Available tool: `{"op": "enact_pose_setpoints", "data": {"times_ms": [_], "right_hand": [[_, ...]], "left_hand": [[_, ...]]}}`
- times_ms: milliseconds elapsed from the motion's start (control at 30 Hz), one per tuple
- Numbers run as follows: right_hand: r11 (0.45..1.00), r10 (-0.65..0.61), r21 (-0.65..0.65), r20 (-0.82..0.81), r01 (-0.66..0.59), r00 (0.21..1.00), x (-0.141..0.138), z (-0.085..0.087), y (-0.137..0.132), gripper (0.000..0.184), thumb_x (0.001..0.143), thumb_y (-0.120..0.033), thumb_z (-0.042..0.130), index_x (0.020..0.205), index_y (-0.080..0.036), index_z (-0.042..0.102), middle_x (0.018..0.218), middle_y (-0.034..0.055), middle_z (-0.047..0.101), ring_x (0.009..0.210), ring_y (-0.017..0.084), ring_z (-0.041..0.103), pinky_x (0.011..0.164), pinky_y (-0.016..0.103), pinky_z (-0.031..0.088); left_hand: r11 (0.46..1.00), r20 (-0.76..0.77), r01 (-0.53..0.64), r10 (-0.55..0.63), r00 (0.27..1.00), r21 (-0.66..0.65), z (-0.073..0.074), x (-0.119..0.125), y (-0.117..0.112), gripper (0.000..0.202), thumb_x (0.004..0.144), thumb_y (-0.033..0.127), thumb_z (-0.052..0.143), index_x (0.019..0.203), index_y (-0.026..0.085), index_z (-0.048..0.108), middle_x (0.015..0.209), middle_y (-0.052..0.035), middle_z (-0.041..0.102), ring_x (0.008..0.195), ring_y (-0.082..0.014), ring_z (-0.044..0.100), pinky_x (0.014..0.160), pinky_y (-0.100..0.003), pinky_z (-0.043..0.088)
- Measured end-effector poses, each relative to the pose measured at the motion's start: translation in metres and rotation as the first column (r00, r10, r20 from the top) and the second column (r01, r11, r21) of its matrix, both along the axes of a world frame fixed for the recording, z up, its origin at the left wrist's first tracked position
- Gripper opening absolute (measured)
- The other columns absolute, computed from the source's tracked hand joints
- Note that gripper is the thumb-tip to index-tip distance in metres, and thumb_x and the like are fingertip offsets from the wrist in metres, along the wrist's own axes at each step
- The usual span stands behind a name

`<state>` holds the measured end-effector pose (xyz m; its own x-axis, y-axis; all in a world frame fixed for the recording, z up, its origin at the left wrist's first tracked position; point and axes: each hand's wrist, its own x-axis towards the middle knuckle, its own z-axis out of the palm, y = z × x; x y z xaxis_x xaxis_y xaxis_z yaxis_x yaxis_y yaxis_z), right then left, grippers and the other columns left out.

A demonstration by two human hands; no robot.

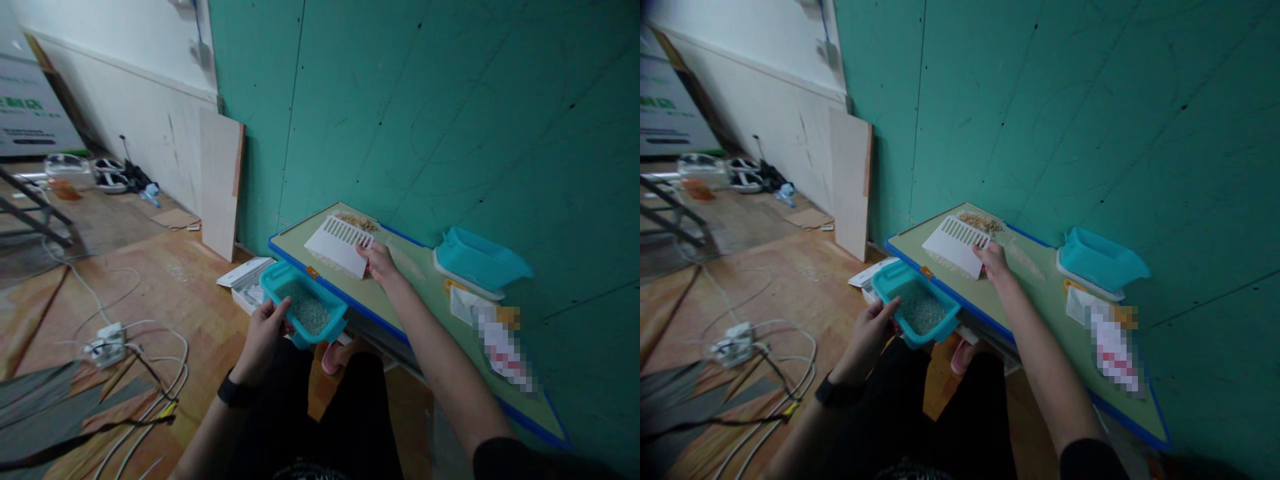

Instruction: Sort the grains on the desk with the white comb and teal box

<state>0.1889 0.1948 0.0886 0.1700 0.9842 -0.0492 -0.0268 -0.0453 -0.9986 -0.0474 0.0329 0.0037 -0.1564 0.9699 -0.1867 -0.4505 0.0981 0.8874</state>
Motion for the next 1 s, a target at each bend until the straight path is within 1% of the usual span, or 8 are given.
{"op": "enact_pose_setpoints", "data": {"times_ms": [133,233,400,500,567,700,867,1000], "right_hand": [[0.998,0.056,0.011,0.020,-0.056,0.998,-0.003,0.005,-0.008,0.049,0.048,-0.041,0.093,0.084,-0.021,0.065,0.067,-0.0005,0.071,0.063,0.023,0.068,0.055,0.032,0.053],[0.998,0.042,0.040,0.030,-0.043,0.999,0.016,0.012,-0.016,0.051,0.050,-0.044,0.092,0.089,-0.021,0.068,0.073,0.0021,0.074,0.072,0.027,0.073,0.060,0.035,0.056],[0.973,-0.201,0.113,0.008,0.199,0.980,0.087,0.016,-0.041,0.053,0.044,-0.039,0.094,0.087,-0.020,0.068,0.073,0.0022,0.075,0.073,0.027,0.074,0.063,0.037,0.059],[0.933,-0.352,0.093,0.036,0.348,0.935,0.126,0.010,-0.061,0.051,0.042,-0.034,0.094,0.083,-0.020,0.068,0.070,0.0010,0.075,0.067,0.025,0.072,0.059,0.035,0.058],[0.920,-0.390,0.075,0.060,0.385,0.919,0.140,0.004,-0.074,0.048,0.042,-0.033,0.093,0.081,-0.020,0.068,0.069,0.0012,0.074,0.065,0.024,0.071,0.056,0.033,0.057],[0.937,-0.349,0.039,0.074,0.347,0.934,0.135,-0.003,-0.092,0.049,0.041,-0.032,0.093,0.083,-0.018,0.071,0.071,0.0033,0.075,0.067,0.026,0.072,0.053,0.032,0.055],[0.957,-0.290,0.020,0.025,0.290,0.957,0.101,-0.004,-0.105,0.048,0.043,-0.035,0.094,0.083,-0.018,0.072,0.071,0.0038,0.075,0.071,0.027,0.073,0.060,0.036,0.059],[0.962,-0.270,0.027,-0.002,0.270,0.963,0.079,-0.003,-0.116,0.048,0.043,-0.037,0.095,0.081,-0.019,0.071,0.069,0.0025,0.074,0.073,0.027,0.073,0.064,0.037,0.060]], "left_hand": [[1.000,0.000,-0.007,0.007,1.000,0.003,-0.001,0.000,0.000,0.049,0.064,0.058,0.088,0.069,0.020,0.057,0.048,0.0042,0.060,0.041,-0.0113,0.056,0.044,-0.021,0.044],[1.000,-0.010,-0.011,0.011,1.000,-0.002,-0.001,0.000,0.000,0.052,0.063,0.060,0.087,0.067,0.020,0.054,0.047,0.0035,0.060,0.041,-0.0122,0.057,0.044,-0.022,0.045],[1.000,-0.006,-0.025,0.025,1.000,0.001,-0.004,0.002,-0.001,0.049,0.064,0.059,0.085,0.067,0.021,0.055,0.045,0.0033,0.060,0.039,-0.0119,0.055,0.043,-0.022,0.043],[0.997,-0.023,-0.078,0.078,0.997,-0.010,-0.006,0.005,-0.003,0.044,0.067,0.056,0.082,0.069,0.021,0.056,0.044,0.0041,0.058,0.038,-0.0116,0.054,0.041,-0.021,0.041],[0.995,-0.021,-0.104,0.104,0.994,-0.012,-0.006,0.007,-0.004,0.043,0.066,0.055,0.081,0.069,0.021,0.056,0.043,0.0047,0.057,0.037,-0.0118,0.053,0.040,-0.021,0.041],[0.992,0.010,-0.127,0.127,0.992,-0.020,-0.005,0.007,-0.008,0.043,0.064,0.054,0.083,0.070,0.021,0.056,0.044,0.0058,0.056,0.038,-0.0117,0.052,0.040,-0.021,0.042],[0.995,0.086,-0.095,0.098,0.991,-0.041,-0.007,0.012,-0.014,0.042,0.066,0.052,0.084,0.074,0.020,0.058,0.045,0.0078,0.053,0.037,-0.0103,0.050,0.039,-0.020,0.038],[0.999,0.113,-0.051,0.051,0.992,-0.002,-0.007,0.020,-0.019,0.041,0.071,0.053,0.083,0.075,0.020,0.059,0.048,0.0073,0.054,0.040,-0.0095,0.051,0.042,-0.020,0.040]]}}
